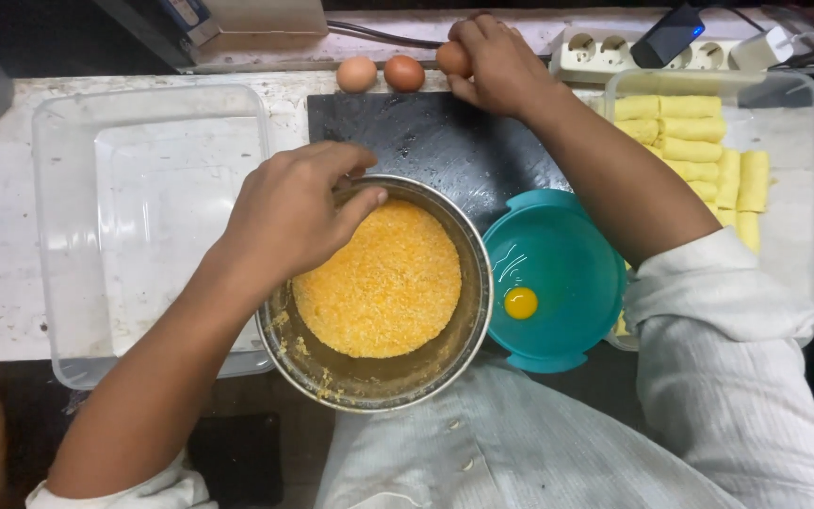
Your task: Cracking eggs into a bowl, mixing them, and then dipping rolls into the egg wash and breadcrumbs to coat them.
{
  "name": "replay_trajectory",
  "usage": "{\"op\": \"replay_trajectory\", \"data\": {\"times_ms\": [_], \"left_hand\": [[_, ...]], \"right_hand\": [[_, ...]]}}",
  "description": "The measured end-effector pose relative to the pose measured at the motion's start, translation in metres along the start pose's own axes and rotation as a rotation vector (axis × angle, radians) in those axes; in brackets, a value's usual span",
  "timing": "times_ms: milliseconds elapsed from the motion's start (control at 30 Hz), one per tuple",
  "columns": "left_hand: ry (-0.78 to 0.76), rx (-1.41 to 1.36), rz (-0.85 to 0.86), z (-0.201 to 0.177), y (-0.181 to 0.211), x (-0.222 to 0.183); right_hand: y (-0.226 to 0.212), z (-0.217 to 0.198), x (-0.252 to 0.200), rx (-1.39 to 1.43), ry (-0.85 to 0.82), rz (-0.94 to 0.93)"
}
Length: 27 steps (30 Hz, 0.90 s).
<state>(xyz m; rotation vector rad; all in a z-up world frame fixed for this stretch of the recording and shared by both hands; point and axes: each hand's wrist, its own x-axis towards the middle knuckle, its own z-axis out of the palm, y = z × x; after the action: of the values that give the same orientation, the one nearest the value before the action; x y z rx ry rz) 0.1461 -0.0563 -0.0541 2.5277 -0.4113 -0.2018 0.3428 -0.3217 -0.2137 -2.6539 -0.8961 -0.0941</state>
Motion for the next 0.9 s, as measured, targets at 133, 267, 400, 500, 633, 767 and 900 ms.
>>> {"op": "replay_trajectory", "data": {"times_ms": [133, 267, 400, 500, 633, 767, 900], "left_hand": [[-0.018, 0.019, 0.04, 0.006, -0.001, 0.002], [-0.045, 0.037, 0.036, 0.005, -0.002, 0.0], [-0.055, 0.037, 0.024, 0.001, -0.002, -0.003], [-0.07, 0.04, 0.016, 0.003, -0.008, -0.004], [-0.04, 0.03, 0.015, 0.0, -0.012, 0.0], [0.097, -0.011, 0.255, 0.001, -0.002, 0.011], [0.138, -0.14, 0.559, 0.024, 0.031, 0.04]], "right_hand": [[0.005, 0.018, -0.008, -0.182, -0.096, -0.101], [0.002, 0.015, -0.009, -0.14, -0.074, -0.079], [0.001, 0.012, -0.008, -0.086, -0.104, -0.004], [-0.005, 0.008, -0.011, -0.017, -0.119, -0.001], [-0.01, -0.015, -0.018, 0.16, -0.108, 0.063], [-0.036, -0.064, -0.058, 0.707, 0.014, 0.334], [-0.061, -0.096, -0.134, 1.428, -0.022, 0.392]]}}
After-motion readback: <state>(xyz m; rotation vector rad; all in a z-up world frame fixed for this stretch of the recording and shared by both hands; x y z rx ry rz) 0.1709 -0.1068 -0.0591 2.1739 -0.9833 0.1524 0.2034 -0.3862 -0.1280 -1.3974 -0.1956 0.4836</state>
